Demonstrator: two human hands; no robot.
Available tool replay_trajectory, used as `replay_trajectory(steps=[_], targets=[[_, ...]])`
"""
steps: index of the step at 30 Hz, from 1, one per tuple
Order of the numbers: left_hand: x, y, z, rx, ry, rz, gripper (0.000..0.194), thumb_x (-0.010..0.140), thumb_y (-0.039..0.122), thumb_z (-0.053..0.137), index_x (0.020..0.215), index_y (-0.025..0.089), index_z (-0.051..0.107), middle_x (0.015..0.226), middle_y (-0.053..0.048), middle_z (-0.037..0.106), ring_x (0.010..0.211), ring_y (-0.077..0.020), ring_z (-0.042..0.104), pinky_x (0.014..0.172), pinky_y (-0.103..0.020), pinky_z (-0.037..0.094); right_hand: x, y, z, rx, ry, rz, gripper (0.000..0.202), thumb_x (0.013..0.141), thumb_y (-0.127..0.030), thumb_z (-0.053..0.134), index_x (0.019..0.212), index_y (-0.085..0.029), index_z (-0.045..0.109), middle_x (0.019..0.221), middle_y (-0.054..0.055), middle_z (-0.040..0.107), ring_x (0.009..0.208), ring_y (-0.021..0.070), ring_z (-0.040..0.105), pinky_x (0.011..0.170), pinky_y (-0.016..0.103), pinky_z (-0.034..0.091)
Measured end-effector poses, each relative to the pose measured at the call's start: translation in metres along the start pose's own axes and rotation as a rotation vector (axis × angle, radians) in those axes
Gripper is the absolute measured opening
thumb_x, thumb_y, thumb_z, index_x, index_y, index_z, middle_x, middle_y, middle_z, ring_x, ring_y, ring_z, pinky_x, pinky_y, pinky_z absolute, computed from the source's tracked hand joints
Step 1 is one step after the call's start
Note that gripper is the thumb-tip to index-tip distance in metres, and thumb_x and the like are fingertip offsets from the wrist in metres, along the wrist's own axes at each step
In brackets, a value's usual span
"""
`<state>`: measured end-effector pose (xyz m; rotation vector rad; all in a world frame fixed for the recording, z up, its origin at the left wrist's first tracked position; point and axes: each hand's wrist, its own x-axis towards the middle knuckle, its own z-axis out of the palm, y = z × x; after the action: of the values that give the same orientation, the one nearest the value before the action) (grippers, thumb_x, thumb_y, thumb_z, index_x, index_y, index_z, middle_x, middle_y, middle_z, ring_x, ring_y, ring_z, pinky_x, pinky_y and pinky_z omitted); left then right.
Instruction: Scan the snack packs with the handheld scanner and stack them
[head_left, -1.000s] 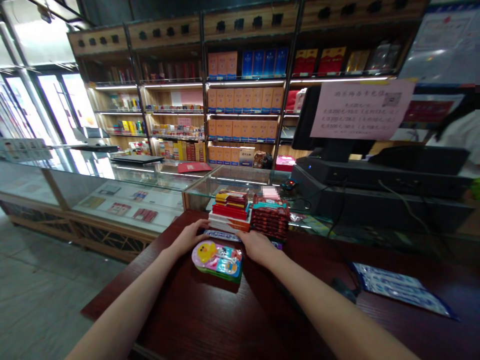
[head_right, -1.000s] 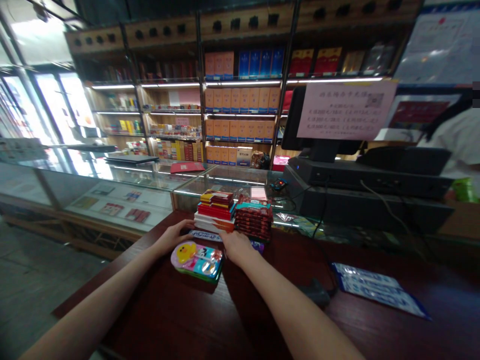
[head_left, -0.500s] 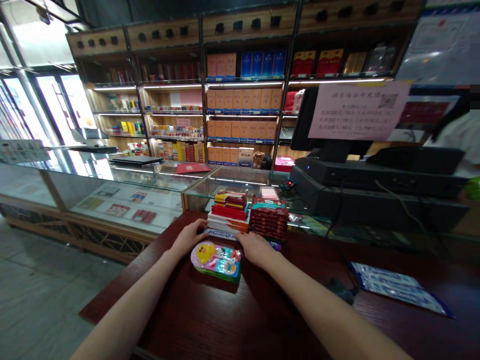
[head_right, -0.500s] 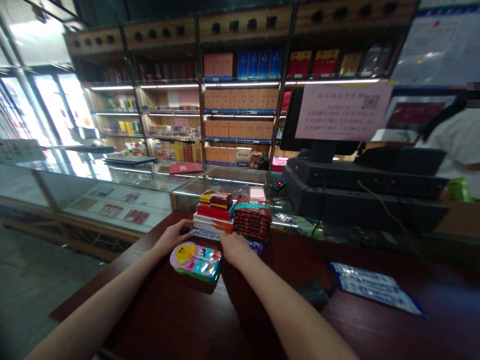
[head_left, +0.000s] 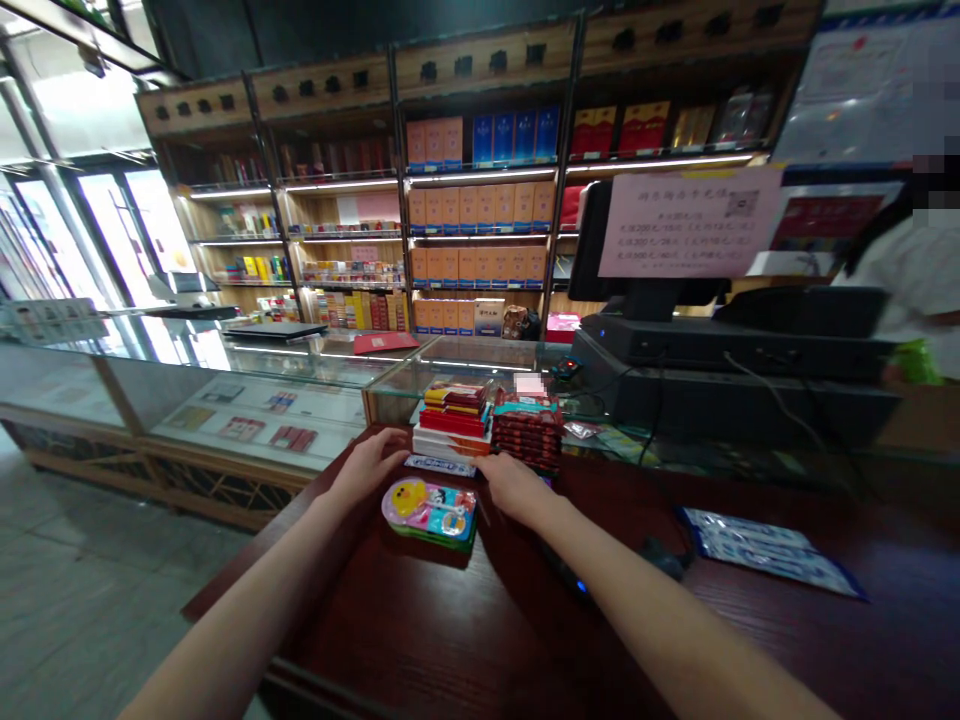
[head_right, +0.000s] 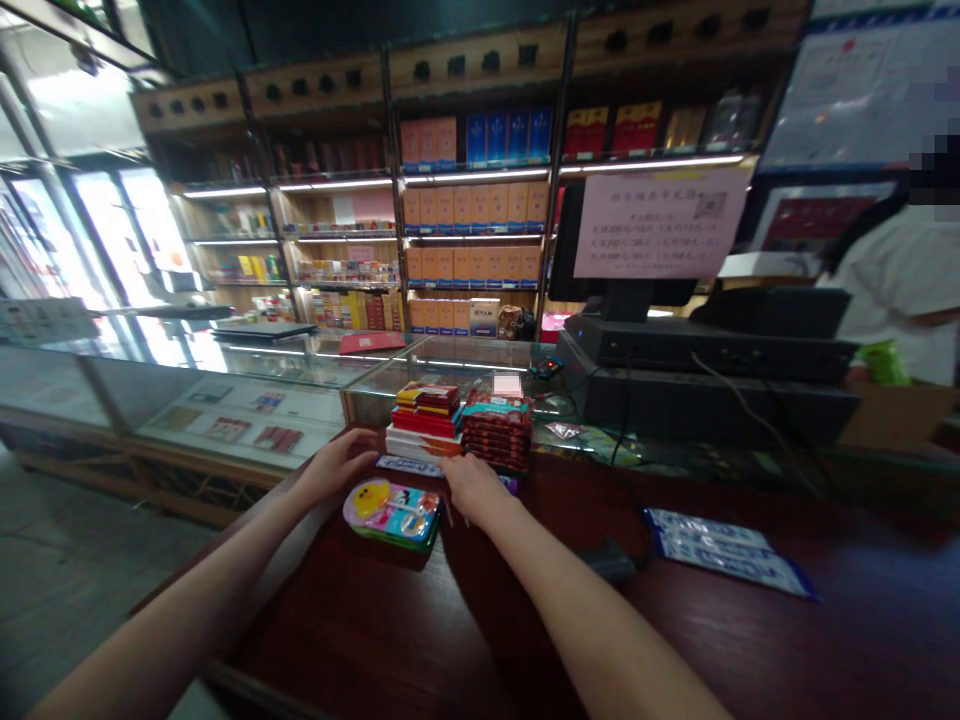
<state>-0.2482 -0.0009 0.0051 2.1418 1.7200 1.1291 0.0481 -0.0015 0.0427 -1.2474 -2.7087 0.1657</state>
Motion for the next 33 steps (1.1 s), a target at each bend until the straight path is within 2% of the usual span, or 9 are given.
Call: replay_trajectory(steps=[6, 13, 19, 26, 33], targets=[[0.002, 0.042, 0.000, 0.009, -0.021, 0.052, 0.035, 0.090, 0.045, 0.056, 0.113, 0.021, 0.064, 0.110, -0.006, 0.074, 0.102, -0.0235, 0.070, 0.093, -0.037, 0.054, -0.021, 0.012, -0.012, 0.026, 0.066, 0.006, 0.051, 0.091, -0.002, 0.043, 0.134, -0.022, 0.060, 0.127, 0.009, 0.068, 0.118, 0.0211, 0.059, 0.101, 0.032, 0.040], [0.005, 0.098, 0.020, 0.093, -0.062, 0.201, 0.028, 0.092, 0.044, 0.057, 0.108, 0.023, 0.067, 0.106, -0.004, 0.074, 0.101, -0.0225, 0.068, 0.094, -0.035, 0.052, -0.053, 0.042, -0.017, 0.015, 0.177, 0.009, 0.050, 0.090, -0.001, 0.040, 0.132, -0.019, 0.063, 0.126, 0.010, 0.069, 0.116, 0.0207, 0.060, 0.103, 0.032, 0.041], [0.016, 0.141, 0.051, 0.060, -0.151, 0.320, 0.027, 0.094, 0.041, 0.054, 0.110, 0.023, 0.067, 0.111, -0.004, 0.073, 0.105, -0.0227, 0.067, 0.098, -0.037, 0.050, -0.087, 0.075, -0.023, 0.051, 0.246, 0.073, 0.049, 0.092, -0.003, 0.038, 0.133, -0.017, 0.062, 0.130, 0.011, 0.067, 0.120, 0.0205, 0.058, 0.105, 0.033, 0.040], [0.027, 0.191, 0.093, 0.042, -0.280, 0.440, 0.024, 0.095, 0.037, 0.054, 0.110, 0.024, 0.067, 0.112, -0.003, 0.072, 0.108, -0.0225, 0.065, 0.100, -0.036, 0.049, -0.130, 0.114, -0.026, 0.078, 0.273, 0.215, 0.051, 0.091, -0.003, 0.038, 0.134, -0.019, 0.061, 0.132, 0.009, 0.066, 0.122, 0.0207, 0.057, 0.107, 0.034, 0.040], [0.036, 0.230, 0.136, 0.023, -0.390, 0.537, 0.023, 0.095, 0.033, 0.054, 0.111, 0.024, 0.067, 0.115, -0.004, 0.072, 0.110, -0.0223, 0.064, 0.102, -0.036, 0.047, -0.170, 0.152, -0.030, 0.085, 0.288, 0.315, 0.051, 0.092, -0.003, 0.038, 0.134, -0.019, 0.062, 0.133, 0.008, 0.066, 0.125, 0.0194, 0.055, 0.107, 0.033, 0.040]])
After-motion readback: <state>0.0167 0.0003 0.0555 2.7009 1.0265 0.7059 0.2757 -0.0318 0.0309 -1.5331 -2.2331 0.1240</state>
